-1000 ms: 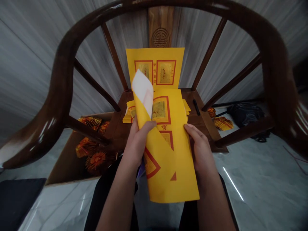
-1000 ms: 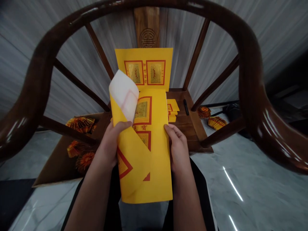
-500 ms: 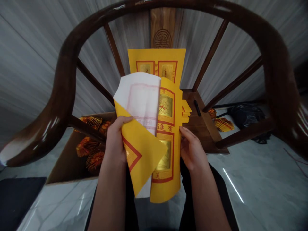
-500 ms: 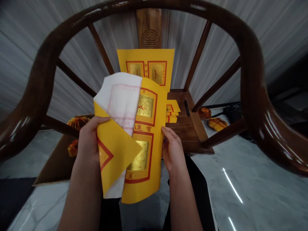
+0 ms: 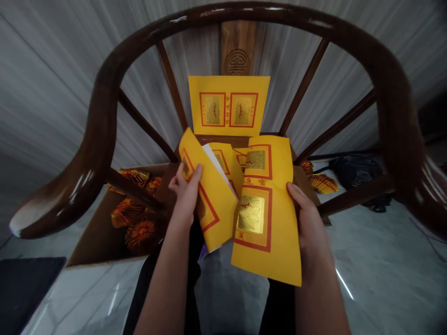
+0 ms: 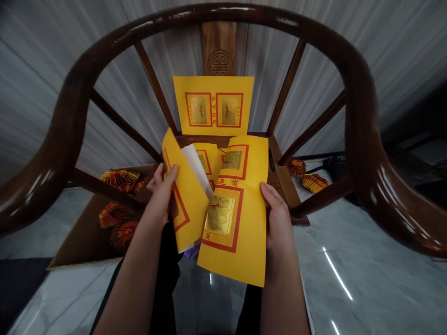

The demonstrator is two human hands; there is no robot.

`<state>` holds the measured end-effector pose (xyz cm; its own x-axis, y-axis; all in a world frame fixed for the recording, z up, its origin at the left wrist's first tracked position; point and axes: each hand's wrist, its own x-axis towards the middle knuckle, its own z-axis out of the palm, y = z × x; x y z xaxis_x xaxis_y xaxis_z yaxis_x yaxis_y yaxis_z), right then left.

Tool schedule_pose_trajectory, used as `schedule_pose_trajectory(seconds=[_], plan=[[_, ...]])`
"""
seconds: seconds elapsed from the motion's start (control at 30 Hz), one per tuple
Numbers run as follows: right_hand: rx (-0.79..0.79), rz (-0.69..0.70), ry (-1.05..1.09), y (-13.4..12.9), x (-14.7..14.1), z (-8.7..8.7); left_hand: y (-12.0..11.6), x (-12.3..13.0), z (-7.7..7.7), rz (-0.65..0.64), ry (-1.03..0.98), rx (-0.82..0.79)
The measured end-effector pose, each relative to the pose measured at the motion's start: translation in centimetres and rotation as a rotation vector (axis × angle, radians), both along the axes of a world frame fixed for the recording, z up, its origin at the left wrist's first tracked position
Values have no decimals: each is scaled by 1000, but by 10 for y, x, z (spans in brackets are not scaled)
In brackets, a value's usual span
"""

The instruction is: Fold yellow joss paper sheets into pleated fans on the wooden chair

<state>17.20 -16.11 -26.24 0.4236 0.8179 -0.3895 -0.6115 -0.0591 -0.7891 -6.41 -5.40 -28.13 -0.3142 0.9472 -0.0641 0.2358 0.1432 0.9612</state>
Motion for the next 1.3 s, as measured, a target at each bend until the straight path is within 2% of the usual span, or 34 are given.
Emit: schedule_pose_trajectory(seconds=[0.17,0.27,0.3,0.37,0.43,0.5,0.57,0.67,0.83,1.03,1.3], plan=[[70,-44,-79,-6,7,8,10,28,-27,-73,243,-5],[107,-67,-103,-9,9,14,13,38,-29,-73,424,3],[113,-76,-109,-9,9,15,10,40,-23,-65,475,18],[128,-97,-120,-9,5,19,-1,42,-1,-48,531,75],[159,-99,-133,-8,-4,22,-22,43,28,-125,430,129],[203,-58,-132,-7,-17,27,-47,46,56,-403,214,151],[237,17,-110,-6,-30,33,-70,51,73,-612,107,98],[272,135,-70,-9,-45,40,-89,59,78,-671,51,106],[312,264,-19,-15,-47,45,-90,60,79,-751,-41,95],[325,331,17,-17,-46,48,-91,54,93,-849,-199,-38],[295,340,0,-17,-50,45,-92,53,92,-836,-254,-94]])
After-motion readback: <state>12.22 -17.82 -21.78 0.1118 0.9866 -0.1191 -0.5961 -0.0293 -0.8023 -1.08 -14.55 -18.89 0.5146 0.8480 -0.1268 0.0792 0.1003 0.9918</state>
